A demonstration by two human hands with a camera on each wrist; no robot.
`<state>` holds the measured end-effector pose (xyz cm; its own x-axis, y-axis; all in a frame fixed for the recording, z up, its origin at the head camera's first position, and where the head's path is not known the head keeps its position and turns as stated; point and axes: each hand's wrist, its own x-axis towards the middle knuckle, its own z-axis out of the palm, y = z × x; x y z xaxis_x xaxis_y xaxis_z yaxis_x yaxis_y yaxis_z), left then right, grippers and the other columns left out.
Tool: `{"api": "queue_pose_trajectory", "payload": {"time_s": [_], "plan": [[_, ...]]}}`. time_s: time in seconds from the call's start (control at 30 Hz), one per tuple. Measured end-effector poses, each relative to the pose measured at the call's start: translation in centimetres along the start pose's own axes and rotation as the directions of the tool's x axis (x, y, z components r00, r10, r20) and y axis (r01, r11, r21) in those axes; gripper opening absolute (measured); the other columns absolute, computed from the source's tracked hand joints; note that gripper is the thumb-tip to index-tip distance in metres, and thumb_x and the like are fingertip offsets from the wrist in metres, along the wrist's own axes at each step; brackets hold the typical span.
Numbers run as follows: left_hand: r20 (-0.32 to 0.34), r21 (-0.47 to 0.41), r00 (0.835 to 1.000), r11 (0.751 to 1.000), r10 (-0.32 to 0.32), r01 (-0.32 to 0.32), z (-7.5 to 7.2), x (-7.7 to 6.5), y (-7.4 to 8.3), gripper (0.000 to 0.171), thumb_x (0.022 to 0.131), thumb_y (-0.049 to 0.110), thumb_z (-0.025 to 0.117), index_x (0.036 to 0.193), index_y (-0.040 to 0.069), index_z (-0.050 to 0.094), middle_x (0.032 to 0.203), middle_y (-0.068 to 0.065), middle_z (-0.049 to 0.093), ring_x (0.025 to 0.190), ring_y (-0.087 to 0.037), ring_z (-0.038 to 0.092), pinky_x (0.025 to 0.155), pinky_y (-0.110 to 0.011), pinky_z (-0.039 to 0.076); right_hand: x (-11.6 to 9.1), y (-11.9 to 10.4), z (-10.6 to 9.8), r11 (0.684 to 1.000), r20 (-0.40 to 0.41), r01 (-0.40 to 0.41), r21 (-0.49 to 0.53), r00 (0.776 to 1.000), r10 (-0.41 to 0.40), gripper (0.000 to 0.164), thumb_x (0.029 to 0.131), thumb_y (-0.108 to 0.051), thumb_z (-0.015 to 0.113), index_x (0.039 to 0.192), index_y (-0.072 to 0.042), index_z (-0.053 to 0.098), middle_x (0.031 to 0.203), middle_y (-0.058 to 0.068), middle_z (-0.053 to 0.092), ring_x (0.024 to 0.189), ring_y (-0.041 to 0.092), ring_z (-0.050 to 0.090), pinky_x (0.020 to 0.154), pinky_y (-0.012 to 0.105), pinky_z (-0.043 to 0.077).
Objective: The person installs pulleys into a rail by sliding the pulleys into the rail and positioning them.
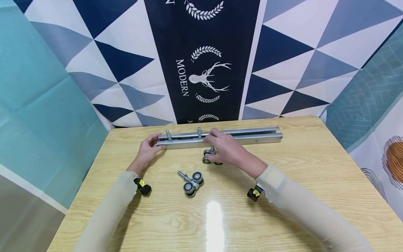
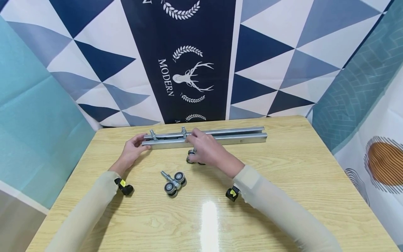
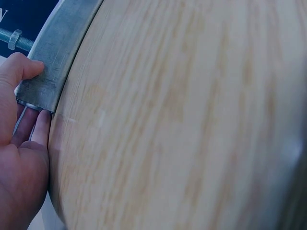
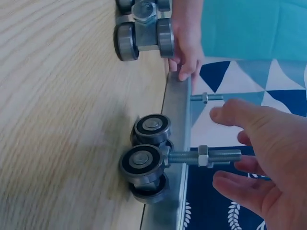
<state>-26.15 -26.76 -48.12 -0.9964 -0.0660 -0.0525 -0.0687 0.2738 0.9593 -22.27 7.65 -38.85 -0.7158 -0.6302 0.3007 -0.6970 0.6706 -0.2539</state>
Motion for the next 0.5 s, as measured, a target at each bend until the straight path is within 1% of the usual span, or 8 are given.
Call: {"api": "queue_pose_trajectory", "payload": {"time_s": [0.07, 0.13, 0.23, 0.27, 0.33, 0.37, 0.43, 0.5], "plan": [[-0.004, -0.003, 1.0, 1.0, -0.003, 0.003, -0.07, 0.01, -0.01, 0.065, 0.084, 0.0, 0.074, 0.144, 0.007, 0.051, 0.143, -0.017, 0.052, 0.127, -0.026, 0.048, 0.12, -0.043, 0.036, 0.15, -0.08, -0.09, 0.999, 0.013, -0.031, 0.019, 0.999, 0.03, 0.056, 0.077, -0.033, 0.083, 0.126, -0.011, 0.067, 0.113, 0.009, 0.062, 0.072, 0.017, 0.06, 0.067, 0.038, 0.058], [-0.004, -0.003, 1.0, 1.0, -0.004, 0.004, -0.1, 0.01, -0.02, 0.065, 0.084, 0.0, 0.074, 0.145, 0.007, 0.051, 0.144, -0.018, 0.052, 0.128, -0.026, 0.048, 0.121, -0.043, 0.035, 0.23, -0.19, -0.12, 0.997, 0.03, -0.074, 0.036, 0.997, 0.073, 0.06, 0.077, -0.035, 0.082, 0.13, -0.012, 0.065, 0.122, 0.012, 0.064, 0.084, 0.022, 0.066, 0.079, 0.045, 0.06], [-0.001, -0.006, 1.0, 1.0, 0.001, -0.001, -0.1, 0.01, 0.04, 0.065, 0.084, 0.0, 0.074, 0.145, 0.006, 0.051, 0.144, -0.018, 0.052, 0.13, -0.028, 0.047, 0.121, -0.042, 0.035, 0.28, -0.27, -0.01, 0.987, 0.046, -0.141, 0.078, 0.989, 0.138, 0.06, 0.075, -0.036, 0.082, 0.128, -0.01, 0.067, 0.123, 0.014, 0.069, 0.093, 0.025, 0.069, 0.086, 0.049, 0.059], [0.0, -0.01, 1.0, 1.0, 0.001, -0.001, -0.07, 0.02, 0.06, 0.065, 0.084, -0.001, 0.074, 0.144, 0.006, 0.051, 0.144, -0.019, 0.052, 0.13, -0.028, 0.047, 0.121, -0.042, 0.034, 0.31, -0.29, 0.05, 0.982, 0.05, -0.161, 0.094, 0.986, 0.157, 0.059, 0.075, -0.035, 0.082, 0.125, -0.009, 0.069, 0.121, 0.014, 0.07, 0.094, 0.025, 0.069, 0.085, 0.048, 0.06], [0.002, -0.022, 1.0, 1.0, 0.003, -0.003, -0.03, 0.03, 0.13, 0.065, 0.084, -0.001, 0.074, 0.144, 0.005, 0.051, 0.144, -0.019, 0.051, 0.131, -0.029, 0.047, 0.122, -0.042, 0.034, 0.37, -0.29, 0.17, 0.971, 0.063, -0.202, 0.125, 0.979, 0.196, 0.056, 0.073, -0.034, 0.082, 0.121, -0.007, 0.071, 0.112, 0.013, 0.073, 0.086, 0.021, 0.067, 0.077, 0.042, 0.06], [0.006, -0.017, 1.0, 1.0, 0.007, -0.007, -0.02, 0.06, 0.14, 0.065, 0.084, -0.001, 0.074, 0.144, 0.005, 0.051, 0.145, -0.019, 0.051, 0.131, -0.029, 0.046, 0.122, -0.042, 0.033, 0.41, -0.28, 0.25, 0.965, 0.071, -0.223, 0.136, 0.974, 0.215, 0.054, 0.072, -0.033, 0.082, 0.118, -0.007, 0.073, 0.105, 0.01, 0.075, 0.08, 0.018, 0.065, 0.071, 0.038, 0.058], [0.011, -0.016, 1.0, 1.0, 0.008, -0.008, 0.01, 0.09, 0.17, 0.065, 0.084, -0.001, 0.074, 0.144, 0.005, 0.05, 0.145, -0.019, 0.05, 0.132, -0.03, 0.046, 0.122, -0.043, 0.033, 0.51, -0.3, 0.34, 0.956, 0.095, -0.255, 0.146, 0.965, 0.243, 0.05, 0.072, -0.033, 0.081, 0.115, -0.007, 0.075, 0.098, 0.007, 0.075, 0.072, 0.016, 0.06, 0.064, 0.033, 0.053], [0.015, -0.008, 1.0, 1.0, 0.009, -0.009, 0.0, 0.11, 0.19, 0.065, 0.084, 0.0, 0.074, 0.145, 0.005, 0.05, 0.146, -0.019, 0.05, 0.133, -0.03, 0.045, 0.122, -0.043, 0.033, 0.6, -0.33, 0.38, 0.946, 0.127, -0.286, 0.15, 0.955, 0.269, 0.049, 0.073, -0.033, 0.081, 0.114, -0.008, 0.076, 0.097, 0.005, 0.075, 0.063, 0.013, 0.055, 0.058, 0.031, 0.047]]}}
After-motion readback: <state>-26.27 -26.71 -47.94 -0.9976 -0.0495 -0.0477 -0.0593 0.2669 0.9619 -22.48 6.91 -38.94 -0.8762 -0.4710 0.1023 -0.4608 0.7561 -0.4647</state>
